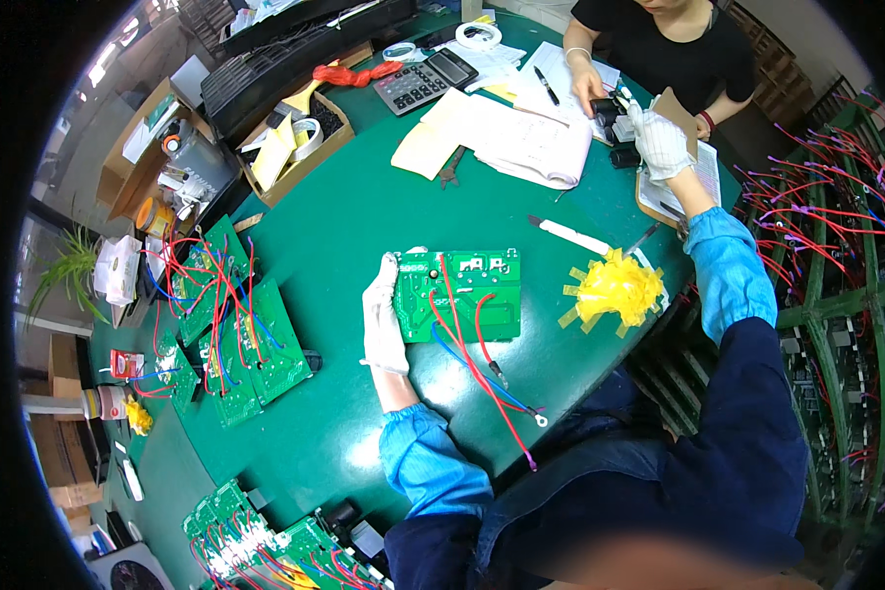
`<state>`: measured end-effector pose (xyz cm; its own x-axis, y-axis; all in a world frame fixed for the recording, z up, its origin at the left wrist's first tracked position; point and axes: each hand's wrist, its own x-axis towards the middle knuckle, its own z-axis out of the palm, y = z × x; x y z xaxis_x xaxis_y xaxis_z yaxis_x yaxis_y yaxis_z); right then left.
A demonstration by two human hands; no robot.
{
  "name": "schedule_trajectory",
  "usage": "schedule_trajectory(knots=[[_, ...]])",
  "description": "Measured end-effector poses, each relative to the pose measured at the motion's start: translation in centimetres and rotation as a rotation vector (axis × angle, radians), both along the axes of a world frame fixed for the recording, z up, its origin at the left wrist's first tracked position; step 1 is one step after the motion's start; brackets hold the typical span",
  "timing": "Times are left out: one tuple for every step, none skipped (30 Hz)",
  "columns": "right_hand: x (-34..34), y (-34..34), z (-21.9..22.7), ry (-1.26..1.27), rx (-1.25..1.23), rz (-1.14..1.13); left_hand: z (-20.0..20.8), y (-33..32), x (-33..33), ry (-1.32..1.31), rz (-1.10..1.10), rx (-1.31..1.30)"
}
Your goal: Assembling electronic components onto printed circuit boards.
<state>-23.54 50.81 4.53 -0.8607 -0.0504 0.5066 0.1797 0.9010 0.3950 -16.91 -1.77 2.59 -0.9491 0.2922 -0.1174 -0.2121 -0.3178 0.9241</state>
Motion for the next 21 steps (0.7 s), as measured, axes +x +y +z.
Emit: schedule_trajectory(knots=[[-0.1, -0.6, -0.1, -0.002, 0.021, 0.000, -0.4, -0.3, 0.0, 0.023, 0.003, -0.002], [-0.2, -1.2, -0.2, -0.005, 0.043, 0.001, -1.0, -0.5, -0.1, 0.045, 0.006, -0.004], [-0.5, -1.2, -0.3, -0.011, 0.041, 0.015, -1.4, -0.8, -0.1, 0.039, 0.020, -0.006], [-0.6, -1.2, -0.4, 0.001, 0.059, 0.000, -1.8, -1.0, -0.3, 0.079, 0.024, -0.024], [-0.7, -1.0, -0.3, 0.012, 0.076, -0.014, -2.4, -1.2, -0.6, 0.118, 0.029, -0.042], [-0.3, 0.4, -0.2, 0.039, 0.026, 0.042, -3.3, -1.3, -1.1, 0.073, -0.014, 0.004], [0.3, 3.1, 0.3, 0.029, -0.073, 0.020, -2.8, -0.4, -1.2, 0.155, 0.042, -0.049], [0.5, 3.1, 0.4, 0.001, -0.101, -0.057, -2.5, -0.1, -0.7, 0.226, 0.116, -0.127], [0.7, 1.7, 1.0, 0.104, -0.224, 0.031, -2.7, -0.6, -0.6, 0.194, 0.138, -0.140], [1.2, -0.5, 1.5, 0.130, -0.254, -0.068, -3.1, -1.2, -0.7, 0.162, 0.161, -0.152], [2.4, -5.3, 2.8, 0.173, -0.359, -0.091, -3.8, -2.4, -0.4, 0.155, 0.157, -0.143], [3.0, -5.2, 2.8, 0.213, -0.497, -0.058, -4.7, -2.2, 0.0, 0.159, 0.182, -0.068], [3.7, -6.0, 3.2, 0.167, -0.759, -0.032, -5.0, -1.9, -0.4, 0.214, 0.162, -0.092], [4.3, -6.8, 4.0, 0.117, -1.020, -0.007, -5.0, -1.8, -0.8, 0.270, 0.141, -0.116], [5.8, -8.8, 4.8, 0.088, -1.168, 0.082, -5.0, -1.2, -0.9, 0.262, 0.147, -0.115], [6.8, -12.2, 4.6, 0.039, -1.341, 0.179, -4.8, -1.5, -0.4, 0.286, 0.165, -0.168], [6.8, -15.3, 4.1, -0.050, -1.472, 0.151, -5.9, -1.6, -0.5, 0.276, 0.169, -0.207], [7.0, -16.7, 3.9, -0.152, -1.490, 0.191, -5.9, -1.9, -0.5, 0.264, 0.182, -0.214], [7.3, -18.5, 4.4, -0.235, -1.522, 0.231, -5.8, -2.0, -0.9, 0.165, 0.109, -0.118], [7.5, -20.4, 5.1, -0.320, -1.553, 0.272, -5.7, -2.2, -0.9, 0.065, 0.037, -0.020], [7.8, -22.1, 6.3, -0.396, -1.535, 0.275, -2.7, -1.5, -0.7, -0.020, -0.075, 0.056]])
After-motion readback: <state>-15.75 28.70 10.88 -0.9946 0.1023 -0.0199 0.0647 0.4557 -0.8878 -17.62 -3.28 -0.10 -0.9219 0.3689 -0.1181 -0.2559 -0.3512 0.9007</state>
